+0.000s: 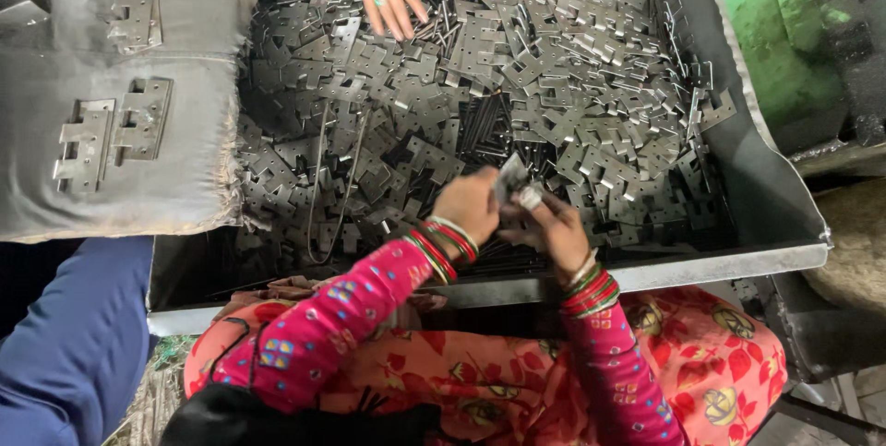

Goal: The person sorts metal hinges and pins by hand from a large bin, picking up individual components and placing them onto a cloth-covered surface.

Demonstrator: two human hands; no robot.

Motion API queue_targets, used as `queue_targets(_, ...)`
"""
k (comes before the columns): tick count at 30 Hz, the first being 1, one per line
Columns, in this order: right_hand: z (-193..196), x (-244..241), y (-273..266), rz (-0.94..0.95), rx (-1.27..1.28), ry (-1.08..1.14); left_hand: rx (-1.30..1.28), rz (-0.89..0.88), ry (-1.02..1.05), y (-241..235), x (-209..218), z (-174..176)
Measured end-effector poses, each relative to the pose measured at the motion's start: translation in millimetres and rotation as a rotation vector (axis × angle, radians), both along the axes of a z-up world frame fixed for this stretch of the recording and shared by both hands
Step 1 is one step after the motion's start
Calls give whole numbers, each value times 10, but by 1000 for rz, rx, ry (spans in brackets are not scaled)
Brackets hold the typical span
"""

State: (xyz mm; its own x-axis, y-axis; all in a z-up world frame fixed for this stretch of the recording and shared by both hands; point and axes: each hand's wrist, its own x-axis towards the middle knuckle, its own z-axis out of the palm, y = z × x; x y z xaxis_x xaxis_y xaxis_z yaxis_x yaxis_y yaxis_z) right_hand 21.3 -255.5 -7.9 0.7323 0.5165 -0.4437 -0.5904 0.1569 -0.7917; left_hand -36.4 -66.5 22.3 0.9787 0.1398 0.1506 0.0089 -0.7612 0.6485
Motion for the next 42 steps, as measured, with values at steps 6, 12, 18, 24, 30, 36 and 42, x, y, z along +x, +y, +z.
queue_targets(6,-258,364,-40,347,-1523,-1007,22,6,-128,315,46,359)
queue_targets(12,-589,605,-214,311,-1403,-1098,405,169,-109,755,33,836)
queue_targets(18,-429,397,-225,100,-1033,-1067,862,667,-88,2075,-13,994)
queue_targets(24,-59,172,-171,-205,-824,-1127,890,1081,16,3723,-660,595)
queue_targets(30,184,-52,-53,-332,-1063,-1367,1012,1273,17,4168,-981,217)
queue_targets(36,125,-42,-102,-309,-867,-1493,999,1052,-198,3253,-407,931)
queue_targets(42,321,99,-490,-288,332,-275,502,192,-78,1510,47,899)
